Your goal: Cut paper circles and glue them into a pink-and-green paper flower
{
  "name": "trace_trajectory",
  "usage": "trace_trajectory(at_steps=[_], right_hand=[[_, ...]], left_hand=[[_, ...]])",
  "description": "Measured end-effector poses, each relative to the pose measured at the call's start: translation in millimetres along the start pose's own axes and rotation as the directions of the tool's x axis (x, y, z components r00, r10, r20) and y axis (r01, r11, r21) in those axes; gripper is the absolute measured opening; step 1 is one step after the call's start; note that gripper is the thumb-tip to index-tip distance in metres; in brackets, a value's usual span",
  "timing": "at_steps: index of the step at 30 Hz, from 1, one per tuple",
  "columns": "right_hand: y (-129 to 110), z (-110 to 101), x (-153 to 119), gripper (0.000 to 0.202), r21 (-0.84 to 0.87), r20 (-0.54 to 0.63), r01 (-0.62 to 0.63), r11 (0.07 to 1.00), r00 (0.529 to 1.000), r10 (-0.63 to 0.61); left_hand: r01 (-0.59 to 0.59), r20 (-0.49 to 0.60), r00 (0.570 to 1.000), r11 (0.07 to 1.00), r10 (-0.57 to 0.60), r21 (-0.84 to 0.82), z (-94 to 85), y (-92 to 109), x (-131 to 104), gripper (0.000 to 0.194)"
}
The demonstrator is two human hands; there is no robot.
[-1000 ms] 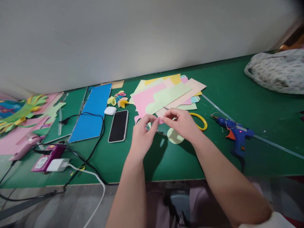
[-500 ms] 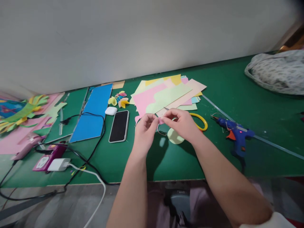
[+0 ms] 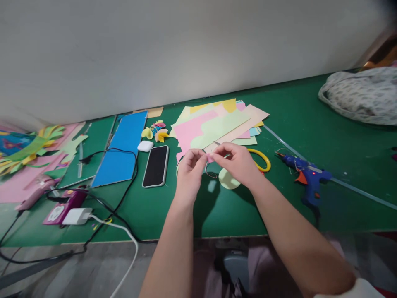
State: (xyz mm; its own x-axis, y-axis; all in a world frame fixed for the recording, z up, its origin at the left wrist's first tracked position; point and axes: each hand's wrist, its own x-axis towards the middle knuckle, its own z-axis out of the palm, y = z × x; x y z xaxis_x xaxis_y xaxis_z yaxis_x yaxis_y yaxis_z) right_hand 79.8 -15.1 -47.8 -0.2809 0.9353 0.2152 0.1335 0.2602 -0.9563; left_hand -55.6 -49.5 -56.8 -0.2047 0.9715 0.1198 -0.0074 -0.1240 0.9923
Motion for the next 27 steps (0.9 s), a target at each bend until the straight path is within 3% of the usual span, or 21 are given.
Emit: trace_trajectory(at_steps=[27], right_hand=[[0.8, 0.3, 2.1, 0.010, 0.034, -0.026, -0.013, 0.999, 1.000, 0.014]], left_hand=[[-0.035, -0.013, 0.999, 0.998, 0.035, 0.049, 0.5, -2.8, 0.1, 0.006]])
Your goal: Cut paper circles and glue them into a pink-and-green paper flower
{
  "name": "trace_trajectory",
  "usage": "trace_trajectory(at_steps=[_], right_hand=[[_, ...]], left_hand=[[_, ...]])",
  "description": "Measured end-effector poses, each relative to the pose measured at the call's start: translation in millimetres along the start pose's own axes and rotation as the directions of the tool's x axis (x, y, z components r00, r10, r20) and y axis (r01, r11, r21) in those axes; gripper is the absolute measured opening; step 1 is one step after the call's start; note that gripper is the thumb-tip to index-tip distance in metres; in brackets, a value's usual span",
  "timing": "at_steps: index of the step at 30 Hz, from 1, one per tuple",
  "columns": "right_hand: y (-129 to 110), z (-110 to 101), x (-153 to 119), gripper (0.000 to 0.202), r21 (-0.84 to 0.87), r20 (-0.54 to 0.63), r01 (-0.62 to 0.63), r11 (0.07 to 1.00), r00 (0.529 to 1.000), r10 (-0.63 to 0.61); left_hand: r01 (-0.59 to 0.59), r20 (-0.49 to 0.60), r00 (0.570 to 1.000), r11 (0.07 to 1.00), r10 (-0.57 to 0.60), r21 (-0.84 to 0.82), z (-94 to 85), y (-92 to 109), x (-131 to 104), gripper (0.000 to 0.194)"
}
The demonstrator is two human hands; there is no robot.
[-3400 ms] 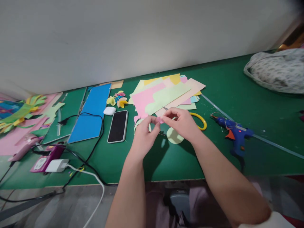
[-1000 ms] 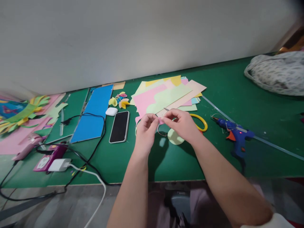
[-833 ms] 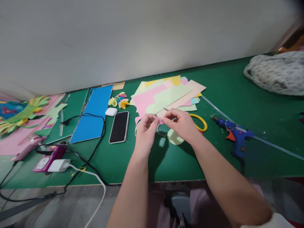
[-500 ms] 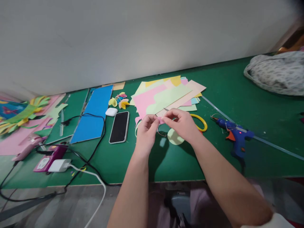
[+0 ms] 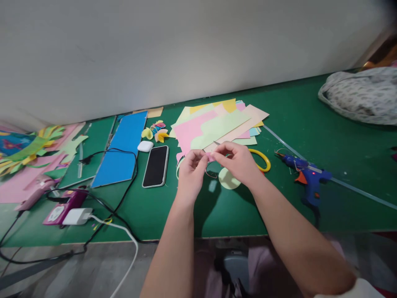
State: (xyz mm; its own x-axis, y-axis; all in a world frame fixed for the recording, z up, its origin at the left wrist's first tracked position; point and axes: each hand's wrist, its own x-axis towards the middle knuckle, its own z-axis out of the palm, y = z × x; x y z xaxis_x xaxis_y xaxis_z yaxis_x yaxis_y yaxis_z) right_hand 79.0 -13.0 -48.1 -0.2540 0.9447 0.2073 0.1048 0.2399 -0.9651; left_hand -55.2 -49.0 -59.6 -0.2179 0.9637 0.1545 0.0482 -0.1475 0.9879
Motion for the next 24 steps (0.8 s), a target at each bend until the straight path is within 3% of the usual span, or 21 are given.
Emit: trace_trajectory(at_steps=[24], right_hand=[[-0.5, -2.1, -0.6, 0.009, 0.017, -0.011, -0.016, 1.000, 1.000, 0.016]], left_hand=[[0.013, 0.031, 0.999, 1.000, -0.013, -0.014, -0.5, -3.8, 0.7, 0.006]])
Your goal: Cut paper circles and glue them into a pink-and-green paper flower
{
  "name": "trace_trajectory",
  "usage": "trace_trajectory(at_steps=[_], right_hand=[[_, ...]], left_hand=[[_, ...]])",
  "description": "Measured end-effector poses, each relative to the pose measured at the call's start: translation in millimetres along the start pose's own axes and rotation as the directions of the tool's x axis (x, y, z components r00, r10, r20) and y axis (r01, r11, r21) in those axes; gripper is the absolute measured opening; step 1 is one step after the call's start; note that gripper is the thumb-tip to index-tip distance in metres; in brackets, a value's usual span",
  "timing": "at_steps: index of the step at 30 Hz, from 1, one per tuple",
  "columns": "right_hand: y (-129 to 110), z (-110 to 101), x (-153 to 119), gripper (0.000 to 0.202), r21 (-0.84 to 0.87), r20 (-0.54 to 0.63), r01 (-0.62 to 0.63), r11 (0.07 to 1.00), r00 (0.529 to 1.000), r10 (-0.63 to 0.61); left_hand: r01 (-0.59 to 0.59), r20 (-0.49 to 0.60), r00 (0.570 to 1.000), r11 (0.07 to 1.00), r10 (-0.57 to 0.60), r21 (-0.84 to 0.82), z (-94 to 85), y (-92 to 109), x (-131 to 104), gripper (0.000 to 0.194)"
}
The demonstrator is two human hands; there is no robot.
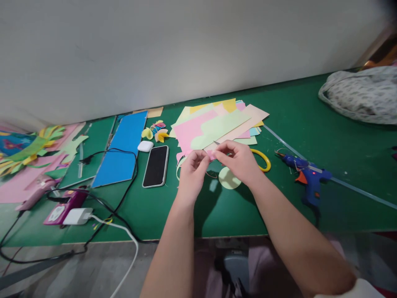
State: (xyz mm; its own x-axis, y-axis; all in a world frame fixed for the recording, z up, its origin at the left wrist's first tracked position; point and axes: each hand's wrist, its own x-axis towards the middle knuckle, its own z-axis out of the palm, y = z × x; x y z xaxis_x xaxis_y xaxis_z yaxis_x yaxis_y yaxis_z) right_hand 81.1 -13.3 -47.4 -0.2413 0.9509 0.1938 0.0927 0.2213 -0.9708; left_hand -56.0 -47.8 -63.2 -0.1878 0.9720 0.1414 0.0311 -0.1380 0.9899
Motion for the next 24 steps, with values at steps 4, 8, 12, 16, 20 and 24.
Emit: trace_trajectory(at_steps=[4, 8, 12, 16, 20, 24], right_hand=[[0.4, 0.4, 0.2, 0.008, 0.004, -0.004, 0.000, 1.000, 1.000, 0.000], [0.7, 1.0, 0.3, 0.009, 0.011, -0.005, -0.010, 1.000, 1.000, 0.010], [0.8, 0.9, 0.2, 0.011, 0.014, -0.006, -0.013, 1.000, 1.000, 0.013], [1.0, 0.6, -0.1, 0.011, 0.019, -0.009, -0.017, 1.000, 1.000, 0.017], [0.3, 0.1, 0.1, 0.009, 0.037, -0.014, -0.022, 0.999, 1.000, 0.023], [-0.1, 0.2, 0.1, 0.009, 0.061, -0.018, -0.022, 0.998, 1.000, 0.023]], left_hand=[[-0.011, 0.003, 1.000, 0.999, 0.011, 0.051, -0.1, -0.5, 0.2, 0.007], [0.000, 0.021, 1.000, 0.999, -0.001, 0.050, 0.0, 0.0, 0.0, 0.007], [-0.010, 0.034, 0.999, 0.998, 0.008, 0.062, -0.7, -0.4, -0.8, 0.007], [-0.038, 0.053, 0.998, 0.994, 0.033, 0.104, -1.4, -0.9, -1.3, 0.007], [-0.018, 0.079, 0.997, 0.995, 0.010, 0.097, -1.5, -2.3, -1.3, 0.008], [-0.030, 0.078, 0.997, 0.994, 0.022, 0.106, -1.9, -3.4, -1.4, 0.007]])
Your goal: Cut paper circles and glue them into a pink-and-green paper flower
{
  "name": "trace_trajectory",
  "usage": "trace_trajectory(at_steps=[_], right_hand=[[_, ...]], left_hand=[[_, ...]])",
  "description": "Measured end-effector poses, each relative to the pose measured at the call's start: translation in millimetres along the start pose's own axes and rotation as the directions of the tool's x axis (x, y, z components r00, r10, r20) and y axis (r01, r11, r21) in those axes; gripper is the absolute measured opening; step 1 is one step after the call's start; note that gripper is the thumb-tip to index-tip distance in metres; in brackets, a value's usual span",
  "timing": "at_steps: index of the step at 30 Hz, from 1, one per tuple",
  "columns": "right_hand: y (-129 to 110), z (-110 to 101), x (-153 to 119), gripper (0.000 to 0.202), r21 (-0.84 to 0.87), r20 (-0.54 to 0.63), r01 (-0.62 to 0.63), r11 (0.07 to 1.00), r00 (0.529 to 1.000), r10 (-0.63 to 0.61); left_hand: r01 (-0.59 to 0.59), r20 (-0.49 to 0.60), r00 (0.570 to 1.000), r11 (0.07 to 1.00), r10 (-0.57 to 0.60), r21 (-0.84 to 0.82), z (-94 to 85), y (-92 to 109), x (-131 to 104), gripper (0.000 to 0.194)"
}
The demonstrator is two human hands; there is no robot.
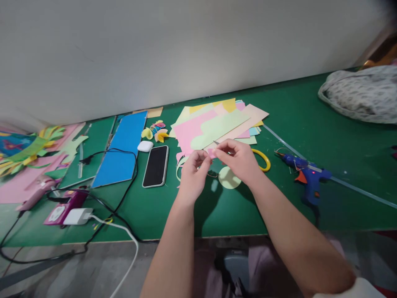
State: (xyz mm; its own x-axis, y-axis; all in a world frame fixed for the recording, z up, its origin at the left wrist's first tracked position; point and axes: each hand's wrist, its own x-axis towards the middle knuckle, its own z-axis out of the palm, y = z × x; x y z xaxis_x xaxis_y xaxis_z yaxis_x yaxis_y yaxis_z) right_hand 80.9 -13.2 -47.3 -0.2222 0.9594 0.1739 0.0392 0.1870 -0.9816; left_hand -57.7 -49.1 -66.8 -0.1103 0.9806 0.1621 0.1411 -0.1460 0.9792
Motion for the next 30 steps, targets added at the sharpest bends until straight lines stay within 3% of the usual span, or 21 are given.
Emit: trace_trajectory(at_steps=[30], right_hand=[[2.8, -0.8, 1.1, 0.010, -0.054, 0.003, 0.014, 0.998, 1.000, -0.013]], left_hand=[[0.064, -0.013, 0.998, 0.991, -0.063, 0.117, -0.6, 8.0, -1.9, 0.010]])
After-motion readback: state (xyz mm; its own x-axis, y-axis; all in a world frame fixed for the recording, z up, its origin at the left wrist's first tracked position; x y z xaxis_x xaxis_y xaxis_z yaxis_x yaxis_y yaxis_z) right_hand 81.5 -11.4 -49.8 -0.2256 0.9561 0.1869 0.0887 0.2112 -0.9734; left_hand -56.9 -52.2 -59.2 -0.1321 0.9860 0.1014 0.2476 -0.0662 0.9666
